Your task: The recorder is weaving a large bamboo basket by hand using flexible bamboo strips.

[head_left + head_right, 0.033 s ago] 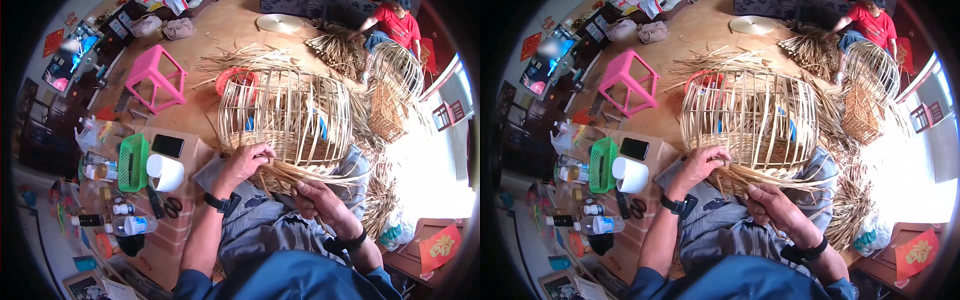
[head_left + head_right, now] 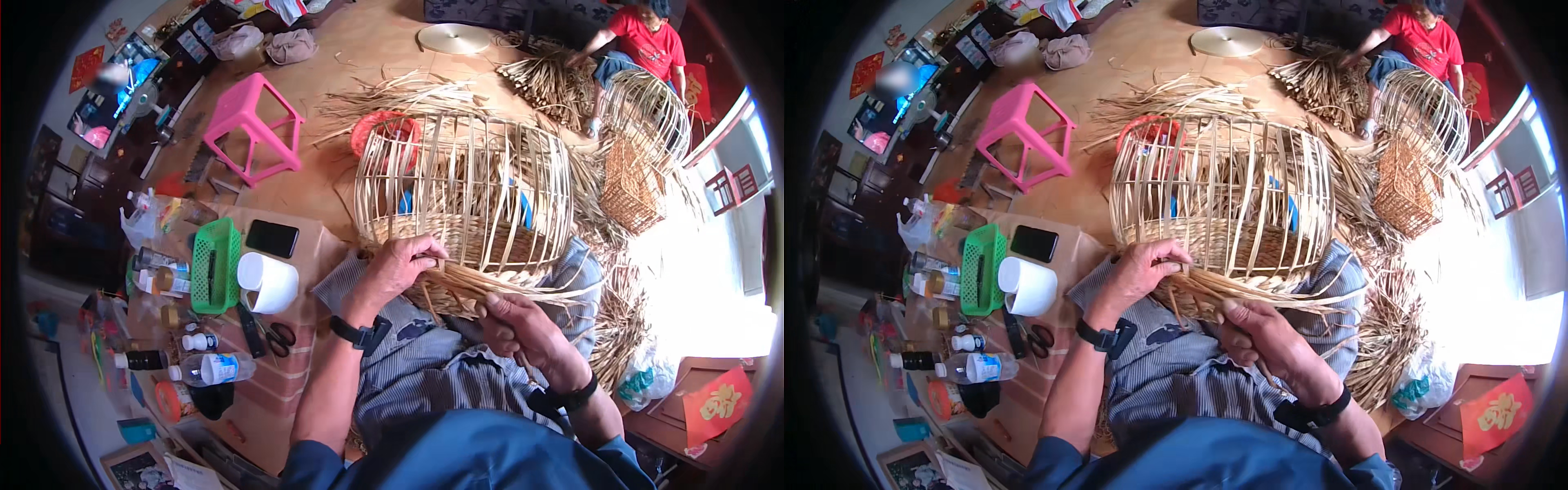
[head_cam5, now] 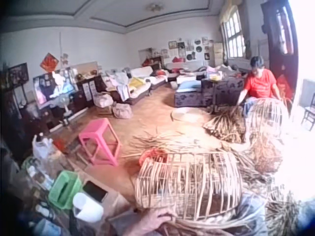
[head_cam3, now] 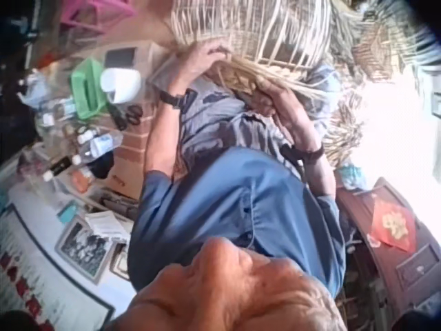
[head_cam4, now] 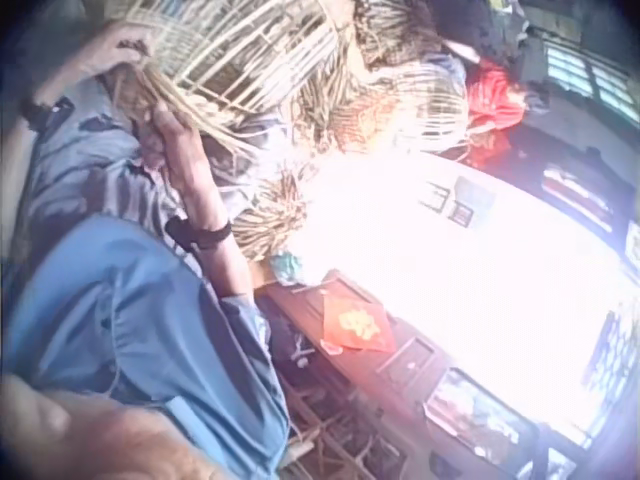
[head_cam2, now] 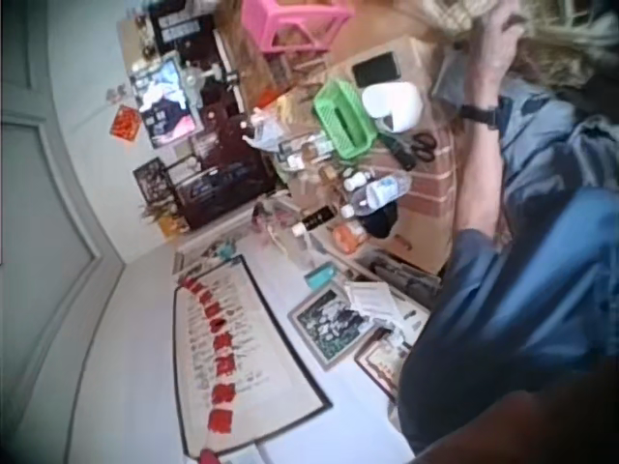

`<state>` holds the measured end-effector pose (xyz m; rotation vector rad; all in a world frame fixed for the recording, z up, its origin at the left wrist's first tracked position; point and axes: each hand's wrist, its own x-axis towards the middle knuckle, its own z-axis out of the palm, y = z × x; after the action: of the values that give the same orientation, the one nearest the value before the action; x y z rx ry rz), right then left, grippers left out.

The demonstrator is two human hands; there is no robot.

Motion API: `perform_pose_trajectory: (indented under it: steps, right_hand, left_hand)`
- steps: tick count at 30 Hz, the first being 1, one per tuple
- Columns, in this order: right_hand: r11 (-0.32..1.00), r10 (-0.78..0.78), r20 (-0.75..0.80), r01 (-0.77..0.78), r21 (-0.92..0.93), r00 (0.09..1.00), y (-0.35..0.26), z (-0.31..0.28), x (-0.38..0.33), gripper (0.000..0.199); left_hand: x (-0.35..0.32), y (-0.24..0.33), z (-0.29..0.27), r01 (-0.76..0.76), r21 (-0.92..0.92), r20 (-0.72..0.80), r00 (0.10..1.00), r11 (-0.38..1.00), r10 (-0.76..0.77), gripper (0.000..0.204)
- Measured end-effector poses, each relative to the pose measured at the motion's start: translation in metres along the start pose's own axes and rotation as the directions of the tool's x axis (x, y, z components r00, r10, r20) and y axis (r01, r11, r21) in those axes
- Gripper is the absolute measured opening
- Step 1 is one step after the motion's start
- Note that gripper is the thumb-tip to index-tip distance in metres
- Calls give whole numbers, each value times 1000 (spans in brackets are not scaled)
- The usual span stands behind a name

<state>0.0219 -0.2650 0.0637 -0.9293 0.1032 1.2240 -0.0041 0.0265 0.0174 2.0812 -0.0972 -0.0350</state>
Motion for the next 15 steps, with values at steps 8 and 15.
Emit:
perform_pose_trajectory:
  steps: [8, 15]
  right_hand:
    - [957, -55, 86, 28, 289, 995, -16, -10, 19, 34]
    - [960, -64, 68, 43, 278, 996, -32, 10, 15, 45]
  left_hand:
    - [-16, 13, 0, -234, 327, -66, 961, 916, 269, 29]
    - [-16, 19, 31, -145, 414, -286, 916, 899, 280, 28]
